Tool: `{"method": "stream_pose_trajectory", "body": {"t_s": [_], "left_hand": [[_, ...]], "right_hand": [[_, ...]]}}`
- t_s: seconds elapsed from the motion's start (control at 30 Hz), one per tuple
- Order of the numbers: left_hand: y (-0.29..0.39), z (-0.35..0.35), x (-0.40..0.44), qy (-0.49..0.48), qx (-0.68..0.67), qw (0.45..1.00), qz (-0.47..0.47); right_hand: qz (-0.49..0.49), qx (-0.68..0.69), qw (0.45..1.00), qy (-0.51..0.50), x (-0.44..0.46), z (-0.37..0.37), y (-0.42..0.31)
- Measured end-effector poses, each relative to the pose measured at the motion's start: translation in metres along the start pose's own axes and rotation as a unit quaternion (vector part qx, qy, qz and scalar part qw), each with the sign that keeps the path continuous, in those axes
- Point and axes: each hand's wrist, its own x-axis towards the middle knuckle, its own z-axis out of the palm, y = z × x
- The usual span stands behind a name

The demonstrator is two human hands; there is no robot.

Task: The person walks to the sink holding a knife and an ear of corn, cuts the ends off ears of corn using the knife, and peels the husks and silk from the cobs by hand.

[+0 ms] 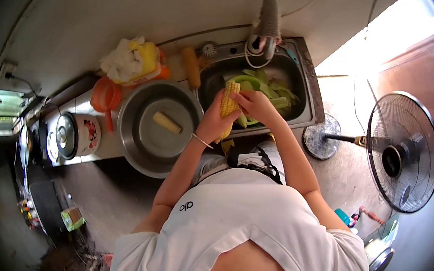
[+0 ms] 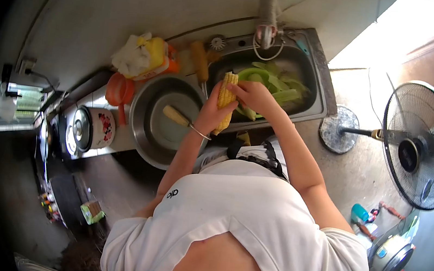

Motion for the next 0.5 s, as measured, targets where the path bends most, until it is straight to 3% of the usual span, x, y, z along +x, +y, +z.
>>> {"method": "stream_pose_trajectory", "body": {"t_s": [0.13,0.3,0.37,0.5], "left_hand": [[0.000,0.019,0.013,-0.060,0.024,0.998,0.009],[0.019,0.063,0.033,-0.215,0.022,0.976,-0.020],[0.010,0.087,0.047,-0.285,-0.047,0.956,0.046],[0.030,0.130,0.053,-0.384,-0.119,0.915,-0.001]], "right_hand": [[0.016,-0.010,0.999,0.044,-0.025,-0.021,0.009],[0.074,0.076,0.979,0.175,-0.083,-0.044,0.026],[0.080,0.087,0.963,0.242,-0.103,-0.049,0.038],[0.073,0.145,0.927,0.339,-0.151,-0.066,0.035]]}}
